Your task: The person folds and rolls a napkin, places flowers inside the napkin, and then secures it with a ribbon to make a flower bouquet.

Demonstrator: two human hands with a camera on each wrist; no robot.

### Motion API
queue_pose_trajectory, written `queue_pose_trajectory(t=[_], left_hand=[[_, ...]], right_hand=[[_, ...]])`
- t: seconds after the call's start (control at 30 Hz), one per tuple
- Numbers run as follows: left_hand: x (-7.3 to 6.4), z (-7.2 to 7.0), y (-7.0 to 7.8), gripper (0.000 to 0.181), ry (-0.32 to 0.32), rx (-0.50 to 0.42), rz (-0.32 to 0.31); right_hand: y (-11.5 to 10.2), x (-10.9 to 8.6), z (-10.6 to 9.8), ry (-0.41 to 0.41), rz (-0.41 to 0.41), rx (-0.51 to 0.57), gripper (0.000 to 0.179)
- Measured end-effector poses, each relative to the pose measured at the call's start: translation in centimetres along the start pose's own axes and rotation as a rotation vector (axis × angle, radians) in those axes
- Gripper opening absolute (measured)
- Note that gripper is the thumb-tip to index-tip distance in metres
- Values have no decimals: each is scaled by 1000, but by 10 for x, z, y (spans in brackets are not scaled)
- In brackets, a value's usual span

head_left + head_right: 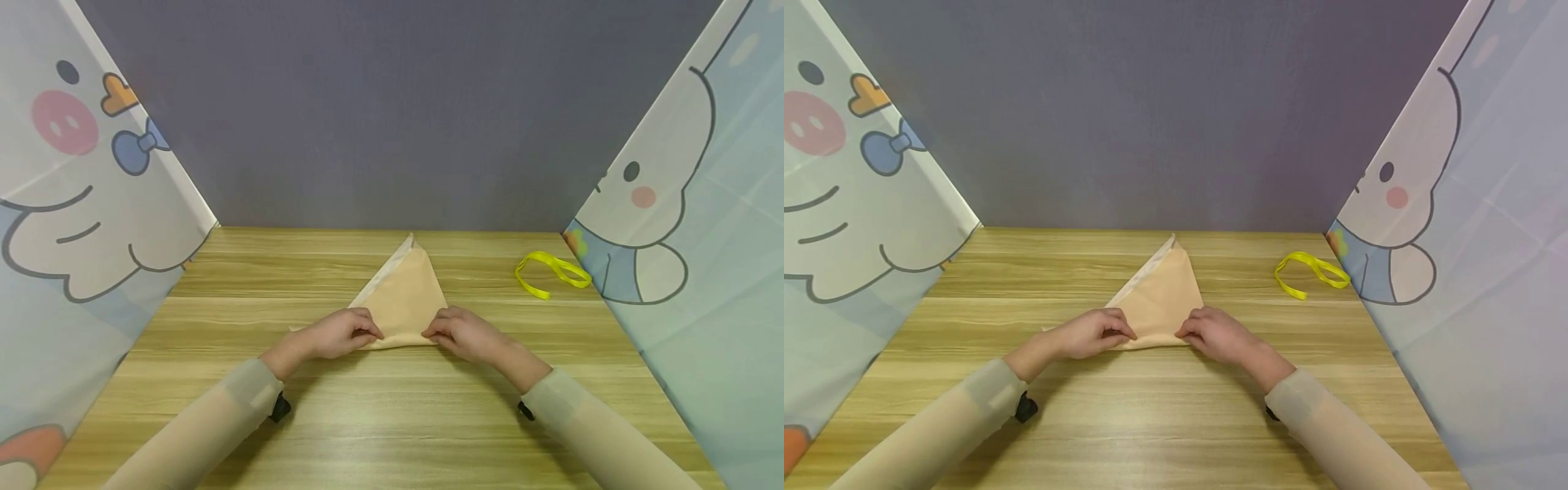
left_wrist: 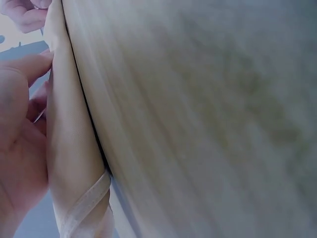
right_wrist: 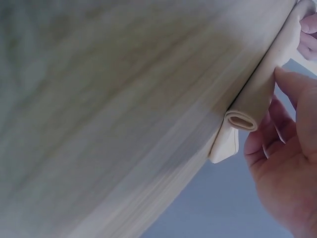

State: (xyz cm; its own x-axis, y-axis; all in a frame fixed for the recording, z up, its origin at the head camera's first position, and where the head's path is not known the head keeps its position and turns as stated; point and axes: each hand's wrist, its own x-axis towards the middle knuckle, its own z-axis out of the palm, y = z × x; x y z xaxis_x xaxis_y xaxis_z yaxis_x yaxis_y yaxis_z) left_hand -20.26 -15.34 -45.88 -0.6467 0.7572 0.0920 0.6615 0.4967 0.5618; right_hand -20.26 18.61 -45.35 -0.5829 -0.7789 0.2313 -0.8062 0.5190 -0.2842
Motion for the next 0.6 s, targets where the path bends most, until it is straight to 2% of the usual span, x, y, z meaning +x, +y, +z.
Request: queue_pose_trajectory(t=[0.13,0.23,0.37,0.6], left_hand=[[1,1,0,17,32,76,30],[2,1,1,22,35,99,23],[1,-1,2,26,12,81,11],[0,-2,2,21,4,32,24]], right_hand=[[-2,-1,-1,-16,22,-53,15],[-2,-2,-2,-33,39,-44,20],[-2,-2,-2,-38,32,-25,23],[-2,-1,-2,-6,-9,-27,22]])
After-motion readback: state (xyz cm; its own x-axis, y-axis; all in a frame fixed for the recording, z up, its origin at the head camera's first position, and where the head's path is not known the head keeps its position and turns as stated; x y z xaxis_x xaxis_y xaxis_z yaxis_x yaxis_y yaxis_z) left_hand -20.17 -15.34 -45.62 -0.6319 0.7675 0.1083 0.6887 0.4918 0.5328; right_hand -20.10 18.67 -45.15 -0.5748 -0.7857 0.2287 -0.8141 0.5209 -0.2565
